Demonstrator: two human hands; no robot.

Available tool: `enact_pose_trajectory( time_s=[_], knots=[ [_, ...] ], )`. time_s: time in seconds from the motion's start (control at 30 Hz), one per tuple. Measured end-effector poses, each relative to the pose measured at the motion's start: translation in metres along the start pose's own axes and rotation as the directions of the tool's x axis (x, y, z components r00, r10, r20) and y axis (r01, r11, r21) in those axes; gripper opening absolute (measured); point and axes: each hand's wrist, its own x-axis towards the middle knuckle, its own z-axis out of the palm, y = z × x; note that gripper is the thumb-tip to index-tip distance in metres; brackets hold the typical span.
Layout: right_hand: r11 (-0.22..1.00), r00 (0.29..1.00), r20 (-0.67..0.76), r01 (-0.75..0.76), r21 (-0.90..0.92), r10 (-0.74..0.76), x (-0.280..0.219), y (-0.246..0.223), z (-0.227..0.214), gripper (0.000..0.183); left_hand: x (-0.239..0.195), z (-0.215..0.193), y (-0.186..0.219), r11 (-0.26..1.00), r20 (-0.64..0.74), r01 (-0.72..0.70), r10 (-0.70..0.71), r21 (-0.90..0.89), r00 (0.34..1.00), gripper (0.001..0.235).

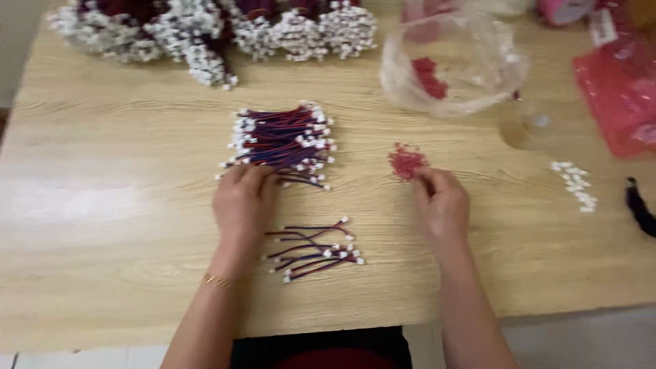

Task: Assembling and bundling small electrical wire cables at a workstation

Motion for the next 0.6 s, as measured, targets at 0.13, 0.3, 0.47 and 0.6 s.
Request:
enact_pose_trajectory(
  time_s=[0.13,0.3,0.47,0.6],
  knots=[
    [0.977,0.986,-0.010,-0.168,-0.129,0.169,0.001,0.042,-0.010,0.017,0.005,-0.032,0.023,0.963,0.105,0.136,-0.115,-0.231,0.988,0.008],
    [0.913,0.944,0.067,-0.291,-0.287,0.322,0.007,0.040,-0.007,0.024,0.000,-0.051,0.040,0.633,0.273,0.449,-0.361,-0.631,0.892,0.010],
    [0.888,0.932,0.106,-0.291,-0.356,0.348,0.013,0.045,-0.005,0.019,-0.014,-0.047,0.035,0.519,0.294,0.460,-0.371,-0.721,0.881,0.011],
    [0.937,0.949,0.143,-0.241,-0.254,0.282,0.016,0.073,-0.002,0.019,-0.026,-0.042,0.029,0.441,0.344,0.507,-0.399,-0.741,0.850,0.013]
  ],
)
